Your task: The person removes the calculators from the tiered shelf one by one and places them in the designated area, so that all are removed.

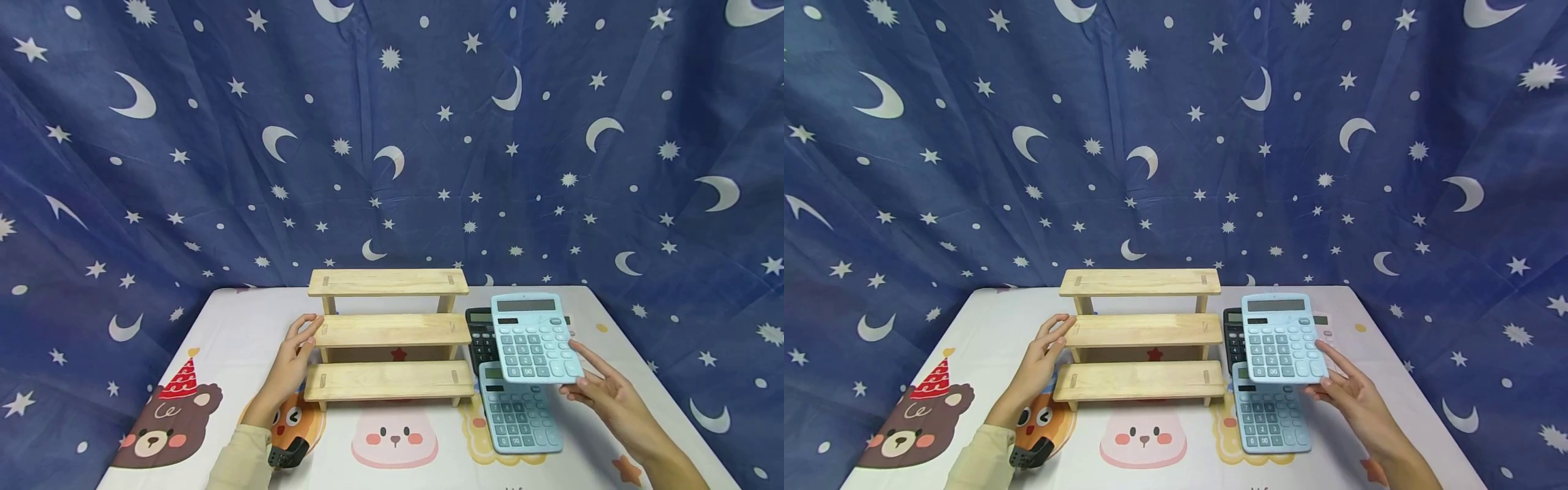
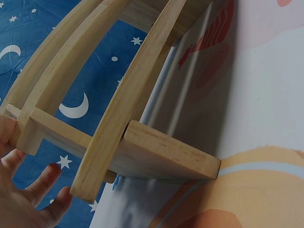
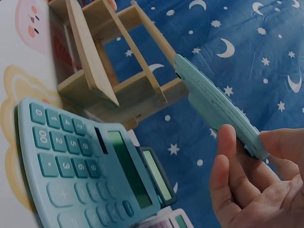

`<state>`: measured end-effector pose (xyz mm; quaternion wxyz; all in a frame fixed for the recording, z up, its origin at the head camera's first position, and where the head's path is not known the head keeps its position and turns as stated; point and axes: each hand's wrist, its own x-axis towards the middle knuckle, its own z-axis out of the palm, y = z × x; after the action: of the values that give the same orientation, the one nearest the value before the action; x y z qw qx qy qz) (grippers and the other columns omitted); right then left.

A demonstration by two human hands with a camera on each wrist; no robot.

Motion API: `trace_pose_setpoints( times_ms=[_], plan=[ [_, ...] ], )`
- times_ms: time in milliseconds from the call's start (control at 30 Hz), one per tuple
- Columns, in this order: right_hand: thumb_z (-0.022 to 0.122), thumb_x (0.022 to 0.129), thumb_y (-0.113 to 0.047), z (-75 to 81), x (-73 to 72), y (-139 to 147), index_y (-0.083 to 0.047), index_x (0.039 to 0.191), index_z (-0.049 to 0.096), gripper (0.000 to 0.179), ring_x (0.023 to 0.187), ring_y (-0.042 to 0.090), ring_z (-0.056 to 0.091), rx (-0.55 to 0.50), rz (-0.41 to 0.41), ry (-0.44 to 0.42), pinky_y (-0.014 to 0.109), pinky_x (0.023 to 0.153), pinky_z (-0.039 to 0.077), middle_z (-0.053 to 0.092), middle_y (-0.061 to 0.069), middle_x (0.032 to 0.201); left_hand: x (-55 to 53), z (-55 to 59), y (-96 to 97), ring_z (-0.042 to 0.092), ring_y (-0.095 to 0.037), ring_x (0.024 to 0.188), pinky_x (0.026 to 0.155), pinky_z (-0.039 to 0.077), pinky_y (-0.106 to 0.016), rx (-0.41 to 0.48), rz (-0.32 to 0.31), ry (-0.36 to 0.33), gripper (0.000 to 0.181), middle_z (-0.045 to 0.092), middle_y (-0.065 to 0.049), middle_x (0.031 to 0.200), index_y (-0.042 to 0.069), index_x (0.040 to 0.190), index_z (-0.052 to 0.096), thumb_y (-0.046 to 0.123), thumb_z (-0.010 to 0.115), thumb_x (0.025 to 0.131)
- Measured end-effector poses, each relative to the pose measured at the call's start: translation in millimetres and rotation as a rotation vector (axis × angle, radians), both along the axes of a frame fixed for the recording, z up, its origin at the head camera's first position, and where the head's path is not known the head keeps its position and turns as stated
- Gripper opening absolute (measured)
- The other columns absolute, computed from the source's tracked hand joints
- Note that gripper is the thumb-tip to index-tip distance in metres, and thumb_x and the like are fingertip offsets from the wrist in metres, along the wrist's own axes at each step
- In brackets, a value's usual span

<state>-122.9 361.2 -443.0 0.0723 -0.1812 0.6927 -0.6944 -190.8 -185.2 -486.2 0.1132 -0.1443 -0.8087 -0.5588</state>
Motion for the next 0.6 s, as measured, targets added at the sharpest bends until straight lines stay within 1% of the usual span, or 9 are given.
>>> trace_pose_setpoints(
  times_ms=[67, 100, 200, 267, 300, 333, 433, 500, 600],
  plan=[
    [0.035, 0.107, 0.004, -1.1, 0.8, 3, -0.02, 0.163, 0.019, 0.064, 0.102, 0.009, 0.072, -0.007, 0.004, -0.005, 0.022, 0.09, 0.057, 0.075, -0.002, 0.115, 0.2, 0.2, -0.1, 0.027, -0.048, 0.149, 0.115, 0.036, -0.051, -0.01, 0.006, 0.001, 0.043, 0.033, -0.021, 0.158, -0.004, 0.149, 0.044, 0.011, 0.04, 0.109],
    [0.035, 0.107, 0.004, -1.4, 1.2, 4, -0.021, 0.163, 0.02, 0.064, 0.102, 0.009, 0.072, -0.011, 0.004, -0.008, 0.023, 0.09, 0.057, 0.075, -0.002, 0.116, 0.3, 0.2, -0.1, 0.028, -0.048, 0.149, 0.115, 0.038, -0.041, -0.012, 0.007, 0.001, 0.043, 0.033, -0.021, 0.158, -0.004, 0.149, 0.044, 0.012, 0.04, 0.109],
    [0.034, 0.107, 0.005, -3.2, 2.4, 9, -0.021, 0.163, 0.021, 0.063, 0.103, 0.01, 0.072, -0.024, 0.013, -0.018, 0.024, 0.091, 0.057, 0.074, -0.002, 0.119, 0.4, -0.2, -0.3, 0.027, -0.049, 0.149, 0.116, 0.038, -0.044, -0.004, 0.006, 0.0, 0.043, 0.032, -0.022, 0.158, -0.005, 0.149, 0.044, 0.011, 0.04, 0.109],
    [0.034, 0.107, 0.005, -4.8, 3.0, 12, -0.022, 0.163, 0.022, 0.063, 0.104, 0.011, 0.072, -0.033, 0.018, -0.023, 0.024, 0.091, 0.057, 0.074, -0.001, 0.121, 0.7, -0.3, -0.1, 0.025, -0.05, 0.149, 0.117, 0.034, -0.057, 0.01, -0.001, 0.003, 0.043, 0.031, -0.023, 0.158, -0.006, 0.149, 0.043, 0.01, 0.04, 0.109],
    [0.033, 0.107, 0.005, -5.5, 3.2, 14, -0.022, 0.163, 0.022, 0.063, 0.104, 0.01, 0.072, -0.033, 0.019, -0.027, 0.024, 0.092, 0.057, 0.074, -0.001, 0.121, 0.9, -0.3, -0.2, 0.025, -0.051, 0.149, 0.117, 0.032, -0.061, 0.015, -0.003, 0.003, 0.043, 0.031, -0.023, 0.158, -0.007, 0.149, 0.043, 0.01, 0.04, 0.109],
    [0.033, 0.107, 0.005, -6.5, 3.3, 16, -0.023, 0.162, 0.023, 0.063, 0.104, 0.01, 0.072, -0.036, 0.021, -0.032, 0.024, 0.092, 0.057, 0.074, -0.001, 0.121, 1.1, -0.5, -0.2, 0.024, -0.051, 0.149, 0.114, 0.027, -0.069, 0.019, -0.004, 0.004, 0.043, 0.031, -0.024, 0.157, -0.007, 0.149, 0.043, 0.009, 0.04, 0.109],
    [0.033, 0.107, 0.005, -8.5, 4.3, 22, -0.026, 0.162, 0.025, 0.063, 0.104, 0.01, 0.072, -0.032, 0.02, -0.047, 0.024, 0.092, 0.056, 0.074, -0.001, 0.122, 1.7, -0.1, -0.2, 0.025, -0.05, 0.149, 0.114, 0.029, -0.067, 0.016, -0.002, 0.01, 0.043, 0.032, -0.023, 0.157, -0.006, 0.148, 0.044, 0.009, 0.04, 0.109],
    [0.033, 0.108, 0.004, -9.4, 5.4, 26, -0.028, 0.162, 0.024, 0.063, 0.105, 0.009, 0.072, -0.023, 0.023, -0.061, 0.024, 0.093, 0.056, 0.073, -0.003, 0.123, 1.7, 0.2, -0.1, 0.026, -0.048, 0.149, 0.115, 0.034, -0.057, 0.005, 0.006, 0.009, 0.043, 0.033, -0.021, 0.157, -0.005, 0.149, 0.044, 0.01, 0.04, 0.109],
    [0.032, 0.108, 0.002, -10.4, 7.2, 32, -0.029, 0.162, 0.023, 0.063, 0.106, 0.008, 0.072, -0.013, 0.03, -0.083, 0.024, 0.094, 0.056, 0.072, -0.006, 0.127, 1.3, 0.8, 0.2, 0.026, -0.047, 0.149, 0.112, 0.036, -0.028, 0.002, 0.011, 0.001, 0.043, 0.033, -0.021, 0.158, -0.004, 0.149, 0.044, 0.011, 0.04, 0.109]
  ],
)
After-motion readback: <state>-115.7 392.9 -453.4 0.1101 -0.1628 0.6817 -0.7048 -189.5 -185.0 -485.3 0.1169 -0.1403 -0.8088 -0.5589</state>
